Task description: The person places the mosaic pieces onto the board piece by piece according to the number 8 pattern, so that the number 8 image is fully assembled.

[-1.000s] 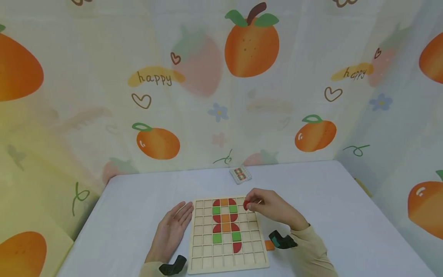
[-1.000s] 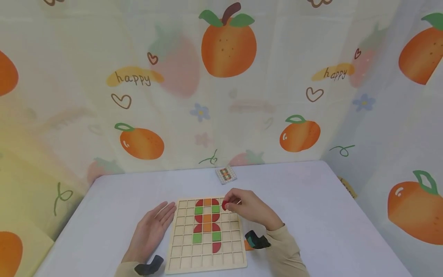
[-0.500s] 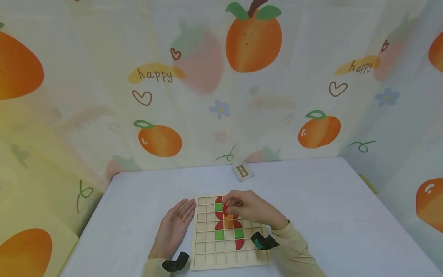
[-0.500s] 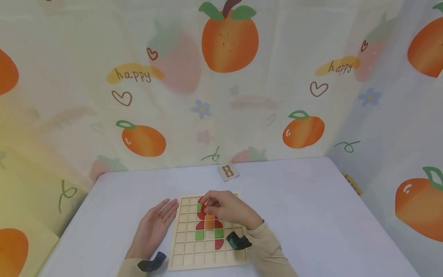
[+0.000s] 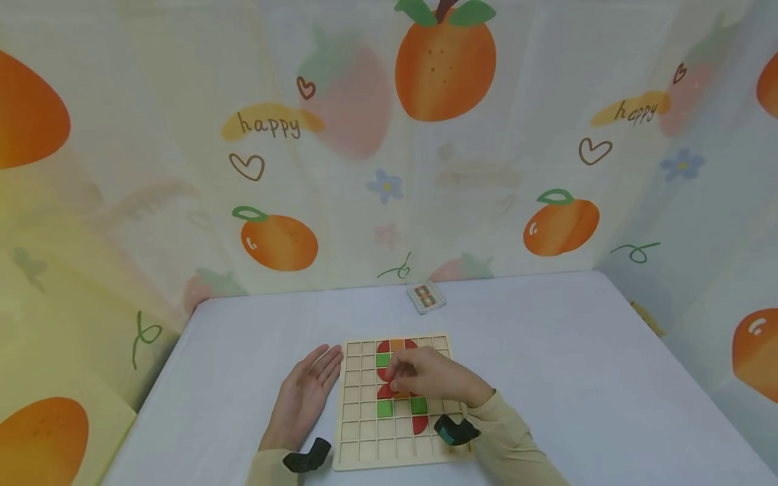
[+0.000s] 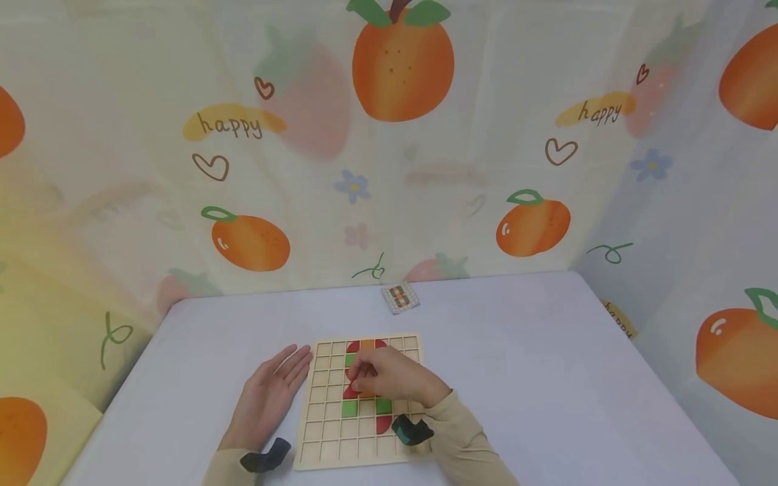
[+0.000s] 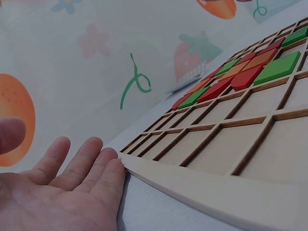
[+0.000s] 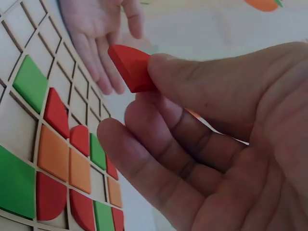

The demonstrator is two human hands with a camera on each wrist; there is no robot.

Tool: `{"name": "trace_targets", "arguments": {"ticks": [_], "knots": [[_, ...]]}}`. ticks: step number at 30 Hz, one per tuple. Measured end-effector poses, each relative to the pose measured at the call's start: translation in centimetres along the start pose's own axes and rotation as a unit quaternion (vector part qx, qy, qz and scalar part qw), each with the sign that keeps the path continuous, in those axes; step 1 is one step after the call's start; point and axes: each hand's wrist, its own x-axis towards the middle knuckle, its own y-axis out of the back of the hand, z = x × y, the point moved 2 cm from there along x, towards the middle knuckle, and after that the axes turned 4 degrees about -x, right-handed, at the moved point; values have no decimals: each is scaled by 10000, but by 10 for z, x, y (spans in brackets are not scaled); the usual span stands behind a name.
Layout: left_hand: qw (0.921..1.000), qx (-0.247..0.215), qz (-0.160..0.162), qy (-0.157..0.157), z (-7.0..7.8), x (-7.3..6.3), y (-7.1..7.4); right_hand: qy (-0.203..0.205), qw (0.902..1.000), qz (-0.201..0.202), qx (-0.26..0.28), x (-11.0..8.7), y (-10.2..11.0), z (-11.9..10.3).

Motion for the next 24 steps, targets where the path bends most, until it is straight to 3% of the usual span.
{"name": "trace_targets", "arguments": {"ticks": [9,18,24], "knots": [[10000,58,-42,-33,1,-1,-1,318,9989,-17,-355,2,-7,0],[9997,177,-141,-98,0,-3,0,-75,9988,-486,1,3,-20,-2],[9994,217,-238,-150,2,-3,-1,-126,9984,-486,-253,7,-28,-1]]}}
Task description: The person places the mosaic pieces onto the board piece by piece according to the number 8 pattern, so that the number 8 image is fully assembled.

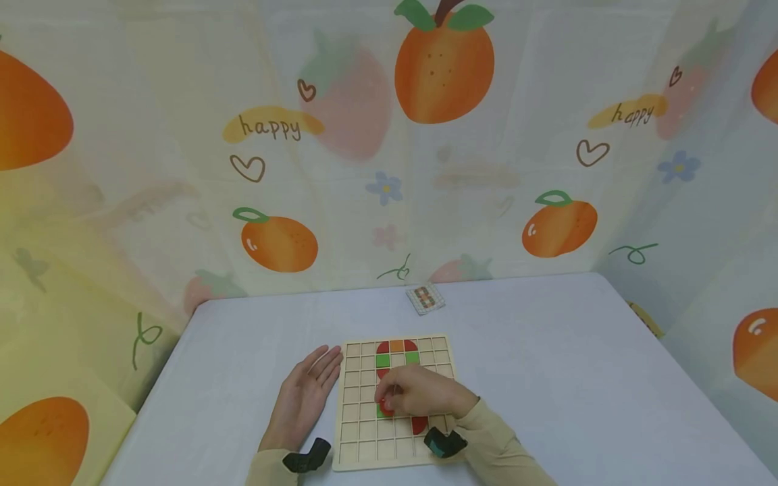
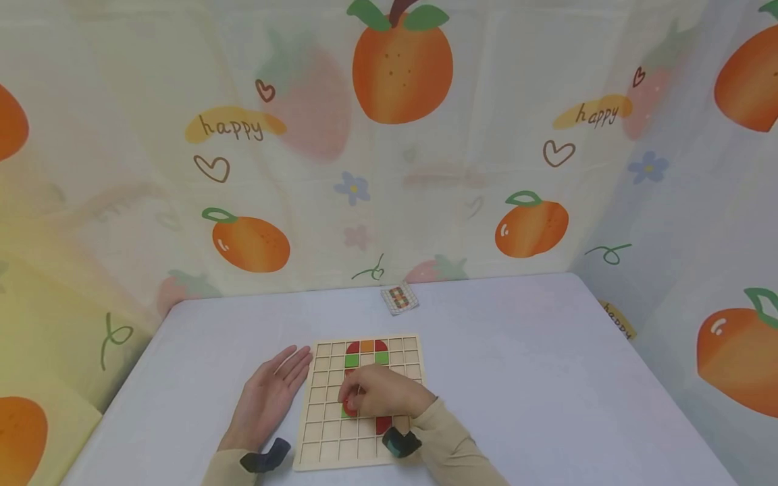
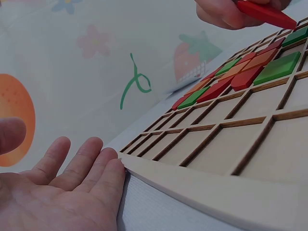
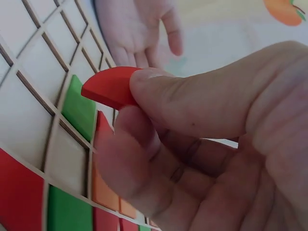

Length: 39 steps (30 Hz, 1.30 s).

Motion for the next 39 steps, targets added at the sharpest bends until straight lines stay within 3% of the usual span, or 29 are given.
{"name": "trace_targets", "arguments": {"ticks": [7,17,29,39], "knots": [[9997,-170,84,124,0,1,0,-1,9997,-105,-220,3,-8,-2],[9999,-65,117,107,0,0,2,41,9986,-233,-471,2,-15,-4],[9999,-104,72,81,0,1,1,-73,9959,-199,-878,1,-17,-6],[9999,-127,80,69,0,2,2,-162,9956,-151,-906,3,-22,-4]]}}
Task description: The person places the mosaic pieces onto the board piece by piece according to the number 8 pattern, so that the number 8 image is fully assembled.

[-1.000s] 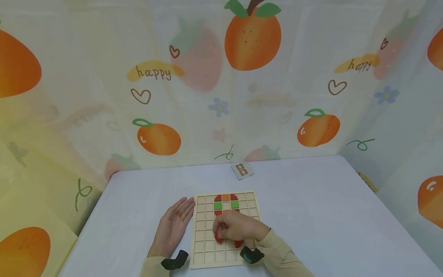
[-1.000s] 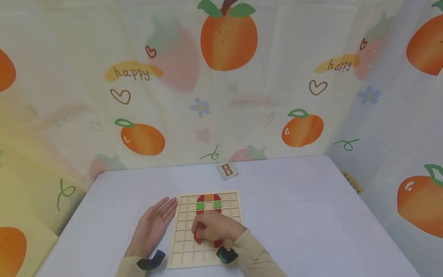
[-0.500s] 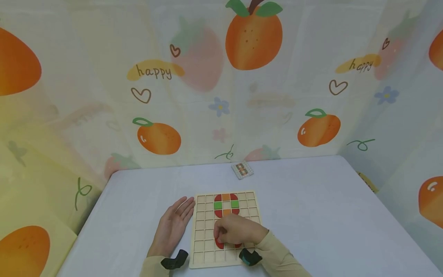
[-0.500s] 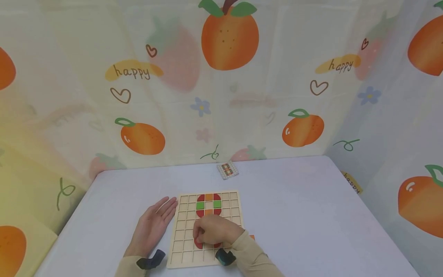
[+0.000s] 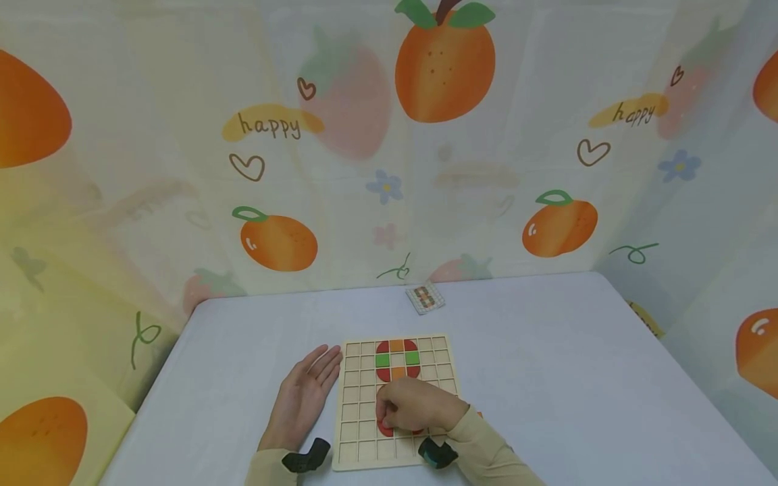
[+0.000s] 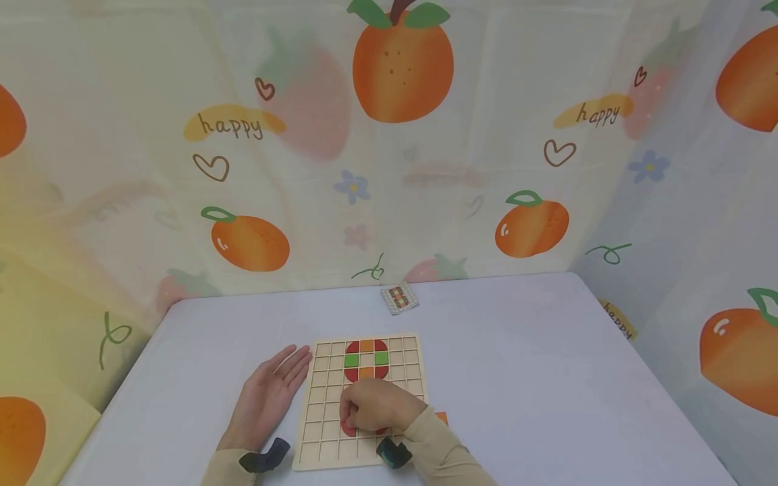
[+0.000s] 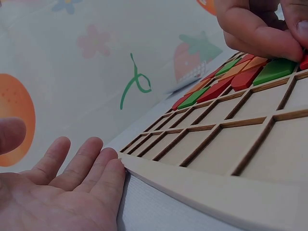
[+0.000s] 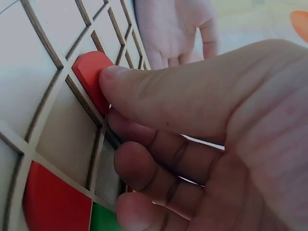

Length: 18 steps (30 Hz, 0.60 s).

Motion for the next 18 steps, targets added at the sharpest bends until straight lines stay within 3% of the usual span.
{"name": "trace_targets", "arguments": {"ticks": [10,18], "knots": [[10000,35,-35,-39,0,1,0,-126,9992,61,369,-7,16,6],[9999,121,-29,-63,-1,1,0,-16,9960,585,675,-25,50,20]]}}
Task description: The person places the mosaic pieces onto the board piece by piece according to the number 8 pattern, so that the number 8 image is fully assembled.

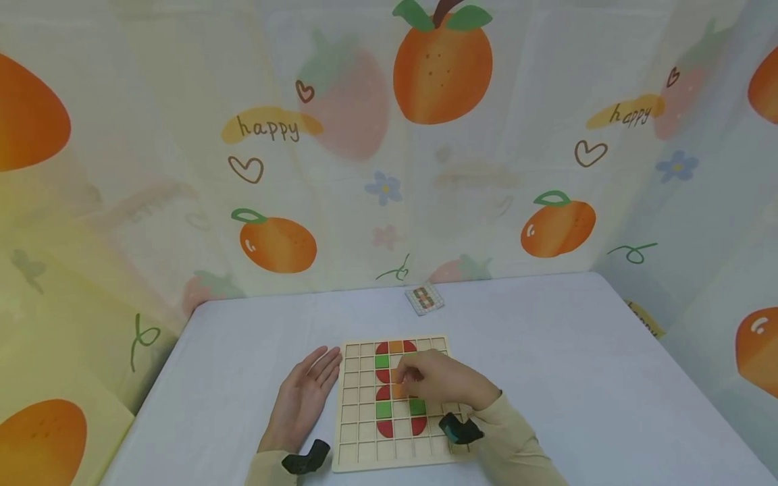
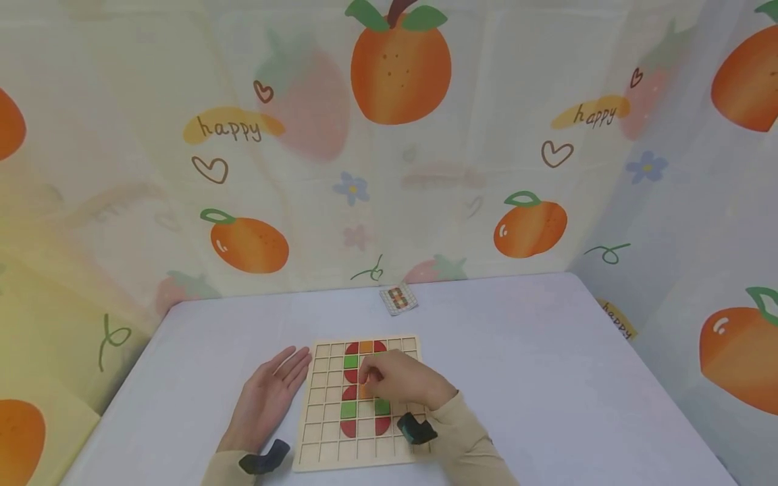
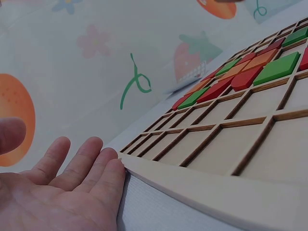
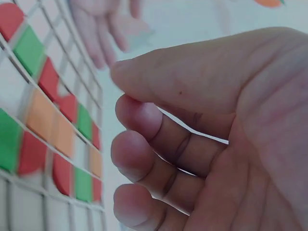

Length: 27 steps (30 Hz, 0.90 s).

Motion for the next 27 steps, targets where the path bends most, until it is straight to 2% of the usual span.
{"name": "trace_targets", "arguments": {"ticks": [4,9,11,18,27], "knots": [[9999,-81,126,49,0,0,1,-49,9996,293,-10,-8,16,7],[9997,-130,191,97,0,1,1,-409,9979,504,31,-21,31,12],[9996,-138,202,112,-1,2,1,-492,9975,512,26,-25,34,13],[9994,-213,242,104,-2,0,0,-339,9987,382,-59,-33,35,14],[9999,98,78,-44,0,0,0,-646,9978,147,-40,-48,31,24]]}}
